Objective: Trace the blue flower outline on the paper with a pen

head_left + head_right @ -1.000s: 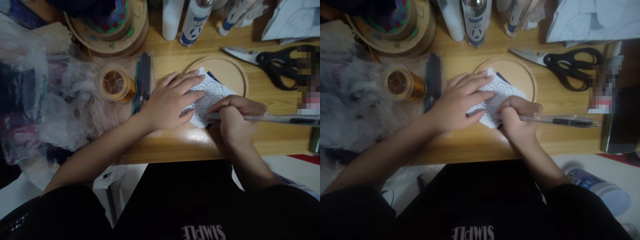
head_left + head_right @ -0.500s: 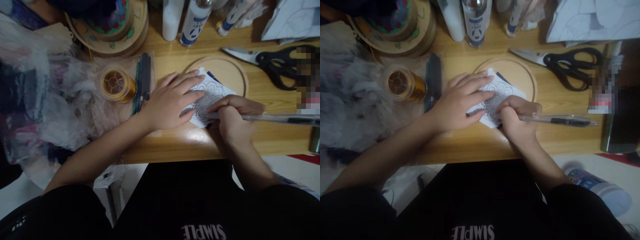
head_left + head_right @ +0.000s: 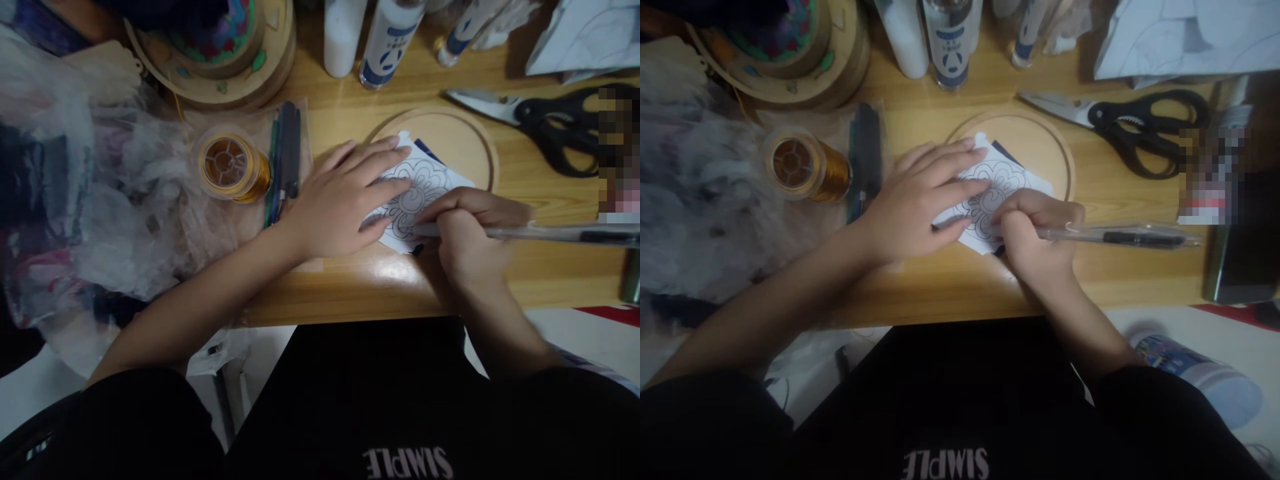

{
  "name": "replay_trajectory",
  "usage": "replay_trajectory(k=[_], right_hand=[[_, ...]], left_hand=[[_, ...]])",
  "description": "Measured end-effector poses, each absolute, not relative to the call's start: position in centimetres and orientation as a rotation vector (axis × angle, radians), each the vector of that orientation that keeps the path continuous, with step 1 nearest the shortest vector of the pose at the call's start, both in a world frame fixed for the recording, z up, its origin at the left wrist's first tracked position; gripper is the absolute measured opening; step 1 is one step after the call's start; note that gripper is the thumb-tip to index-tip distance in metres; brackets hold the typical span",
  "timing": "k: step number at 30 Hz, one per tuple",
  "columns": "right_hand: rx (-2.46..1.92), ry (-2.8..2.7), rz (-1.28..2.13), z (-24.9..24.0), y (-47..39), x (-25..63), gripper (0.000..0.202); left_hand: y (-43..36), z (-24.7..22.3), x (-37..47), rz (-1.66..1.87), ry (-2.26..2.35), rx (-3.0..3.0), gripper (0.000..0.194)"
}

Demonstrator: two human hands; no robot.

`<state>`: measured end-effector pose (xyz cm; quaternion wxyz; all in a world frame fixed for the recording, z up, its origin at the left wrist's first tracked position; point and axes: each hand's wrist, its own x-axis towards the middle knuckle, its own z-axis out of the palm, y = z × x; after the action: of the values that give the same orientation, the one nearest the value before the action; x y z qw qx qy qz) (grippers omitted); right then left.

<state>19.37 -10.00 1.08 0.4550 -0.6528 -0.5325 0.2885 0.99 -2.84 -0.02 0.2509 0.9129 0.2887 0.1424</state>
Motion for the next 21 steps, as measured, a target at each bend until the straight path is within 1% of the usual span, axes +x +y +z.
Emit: replay_trajectory(k=[13, 21], right_hand=[[-1.610, -1.334, 0.732, 1.41, -9.81, 19.39, 0.025], [-1.707, -1.327, 0.684, 1.25, -10.16, 19.46, 0.027]], left_hand=[[-2.82, 0.05, 0.93, 0.386, 0.779, 2.485, 0.045], [-2.85, -0.13, 0.92, 0.394, 0.780, 2.484, 0.045]])
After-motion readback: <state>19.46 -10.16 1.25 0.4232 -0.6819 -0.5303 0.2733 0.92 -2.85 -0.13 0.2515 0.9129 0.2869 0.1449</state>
